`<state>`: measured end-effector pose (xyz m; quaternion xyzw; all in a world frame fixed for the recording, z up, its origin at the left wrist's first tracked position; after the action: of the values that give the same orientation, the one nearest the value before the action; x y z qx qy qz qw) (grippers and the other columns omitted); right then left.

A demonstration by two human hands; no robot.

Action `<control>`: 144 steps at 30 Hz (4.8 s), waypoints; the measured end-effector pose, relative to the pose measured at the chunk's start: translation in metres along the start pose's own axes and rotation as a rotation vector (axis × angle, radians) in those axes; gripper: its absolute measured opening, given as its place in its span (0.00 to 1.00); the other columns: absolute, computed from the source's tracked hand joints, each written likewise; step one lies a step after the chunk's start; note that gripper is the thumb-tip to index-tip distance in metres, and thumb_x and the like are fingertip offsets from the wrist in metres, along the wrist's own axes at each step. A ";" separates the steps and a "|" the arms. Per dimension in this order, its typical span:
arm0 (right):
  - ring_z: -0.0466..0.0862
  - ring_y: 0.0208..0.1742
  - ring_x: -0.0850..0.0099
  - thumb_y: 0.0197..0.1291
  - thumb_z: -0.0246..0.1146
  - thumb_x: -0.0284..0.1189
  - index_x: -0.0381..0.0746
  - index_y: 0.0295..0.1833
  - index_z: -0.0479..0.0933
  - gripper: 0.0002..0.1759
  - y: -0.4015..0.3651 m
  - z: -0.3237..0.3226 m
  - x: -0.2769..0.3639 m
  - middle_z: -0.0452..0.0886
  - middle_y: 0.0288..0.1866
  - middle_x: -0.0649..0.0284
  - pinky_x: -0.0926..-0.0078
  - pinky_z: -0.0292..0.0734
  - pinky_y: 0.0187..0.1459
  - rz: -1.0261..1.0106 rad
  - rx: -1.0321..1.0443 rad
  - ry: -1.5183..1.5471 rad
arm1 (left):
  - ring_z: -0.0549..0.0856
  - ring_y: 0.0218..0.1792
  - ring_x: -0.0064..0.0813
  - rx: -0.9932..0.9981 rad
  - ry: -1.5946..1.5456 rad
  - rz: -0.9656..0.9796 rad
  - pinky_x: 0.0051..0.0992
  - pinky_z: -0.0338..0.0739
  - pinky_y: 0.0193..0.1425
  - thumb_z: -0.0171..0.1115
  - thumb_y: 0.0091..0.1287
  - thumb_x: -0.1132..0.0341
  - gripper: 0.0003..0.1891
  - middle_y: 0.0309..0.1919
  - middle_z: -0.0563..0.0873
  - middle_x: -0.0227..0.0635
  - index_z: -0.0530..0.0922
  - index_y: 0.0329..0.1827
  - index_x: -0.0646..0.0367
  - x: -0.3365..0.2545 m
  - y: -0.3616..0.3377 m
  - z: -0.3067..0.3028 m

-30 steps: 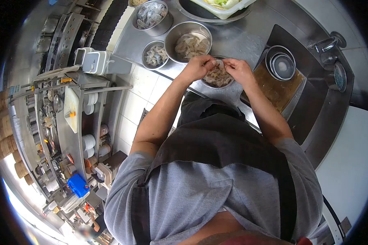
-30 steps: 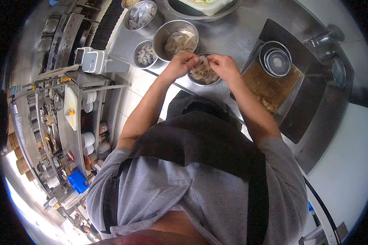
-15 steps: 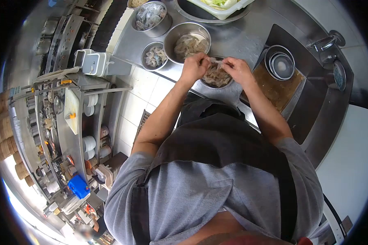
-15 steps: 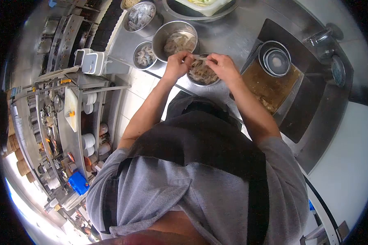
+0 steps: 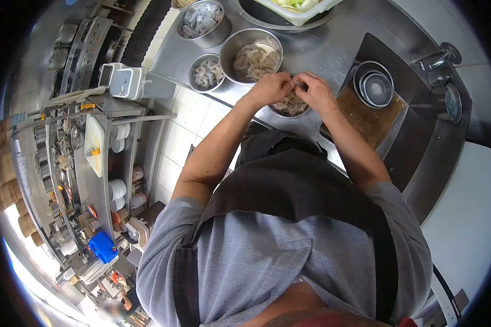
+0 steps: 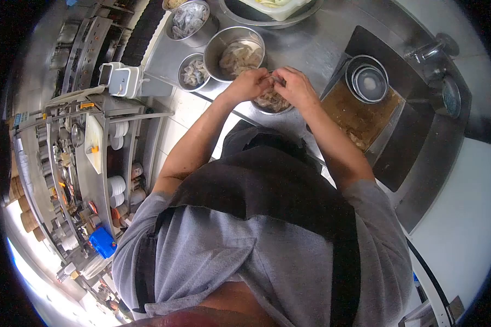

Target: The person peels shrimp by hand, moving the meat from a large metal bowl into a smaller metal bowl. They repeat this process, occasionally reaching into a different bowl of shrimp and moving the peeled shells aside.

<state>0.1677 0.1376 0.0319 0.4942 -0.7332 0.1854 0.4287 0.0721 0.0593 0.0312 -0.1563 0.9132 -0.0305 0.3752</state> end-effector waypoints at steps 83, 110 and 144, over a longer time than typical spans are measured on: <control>0.82 0.40 0.47 0.62 0.60 0.35 0.36 0.43 0.79 0.13 -0.013 0.006 0.007 0.81 0.35 0.45 0.54 0.75 0.43 0.092 0.117 -0.048 | 0.80 0.36 0.18 -0.114 -0.684 -0.282 0.23 0.74 0.39 0.65 0.65 0.68 0.08 0.33 0.83 0.28 0.80 0.44 0.62 0.025 -0.025 0.024; 0.84 0.36 0.49 0.59 0.61 0.32 0.37 0.43 0.80 0.11 -0.015 0.008 0.027 0.83 0.33 0.47 0.53 0.79 0.38 -0.162 0.104 -0.258 | 0.81 0.28 0.21 0.008 -0.597 -0.351 0.24 0.75 0.34 0.62 0.66 0.68 0.09 0.27 0.85 0.34 0.82 0.40 0.66 0.022 -0.032 0.019; 0.84 0.43 0.54 0.57 0.62 0.30 0.38 0.45 0.82 0.12 -0.011 -0.002 0.028 0.84 0.42 0.51 0.62 0.79 0.45 -0.154 0.055 -0.102 | 0.81 0.31 0.21 -0.040 -0.337 -0.233 0.24 0.75 0.38 0.62 0.67 0.66 0.09 0.30 0.86 0.34 0.82 0.41 0.64 0.012 -0.031 0.002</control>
<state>0.1744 0.1180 0.0539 0.5697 -0.7086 0.1465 0.3899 0.0736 0.0258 0.0269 -0.2710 0.8137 -0.0290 0.5133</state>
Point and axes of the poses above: each hand's wrist, its own y-axis towards the middle knuckle, its own z-axis out of the palm, x = y × z, the point moved 8 cm from there along y, towards the middle knuckle
